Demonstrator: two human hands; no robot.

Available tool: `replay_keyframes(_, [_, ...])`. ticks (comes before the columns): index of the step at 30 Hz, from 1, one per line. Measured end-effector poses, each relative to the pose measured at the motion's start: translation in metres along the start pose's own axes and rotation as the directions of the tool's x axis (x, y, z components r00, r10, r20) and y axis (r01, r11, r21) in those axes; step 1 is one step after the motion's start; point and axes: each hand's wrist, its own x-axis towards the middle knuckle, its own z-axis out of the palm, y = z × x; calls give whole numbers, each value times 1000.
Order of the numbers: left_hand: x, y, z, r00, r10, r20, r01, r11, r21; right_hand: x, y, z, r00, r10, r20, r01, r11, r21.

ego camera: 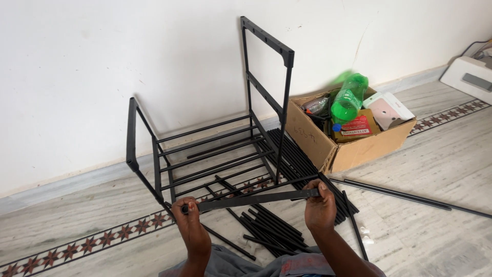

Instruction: The person assembles a black metal rack by inserting rods into a frame while sitting on the floor. They repeatedly pick up rods, align them with the frame, and insert them into slots, occasionally adjusting the frame or repositioning rods.

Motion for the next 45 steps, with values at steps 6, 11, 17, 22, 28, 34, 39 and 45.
replay_keyframes(6, [2, 4, 3, 1000, 14, 11, -15, 999, 50, 1, -3, 3, 1000, 15, -19, -16, 999, -30])
replay_keyframes(11, [21, 10, -1, 999, -5, 43, -6, 971, 241, 3, -8, 12, 991, 124, 44, -112, 972, -208])
replay_keyframes(17, [56, 21, -29, 950, -291, -116, 313, 876, 366, 2, -2, 42, 902, 429, -47, -385, 750, -537])
replay_keyframes(22, [66, 9, -47, 879, -444, -171, 475, 840, 262, -8, 5, 40, 917, 398, 25, -302, 733, -609])
replay_keyframes(28, [61, 40, -39, 985, 26, 169, -167, 371, 913, -13, -3, 40, 971, 189, 146, -8, 637, -771])
replay_keyframes(34, [22, 91, 19, 779, -27, 627, -442, 685, 579, -54, -17, 76, 834, 88, 544, 521, 198, -830])
replay_keyframes(39, [-5, 97, 33, 710, -430, 558, 80, 836, 542, -78, -28, 117, 738, 2, 675, 674, -51, -737])
replay_keyframes(45, [-10, 63, 30, 843, -399, 360, 340, 915, 218, -72, -13, 155, 540, -169, 825, 794, -225, -565])
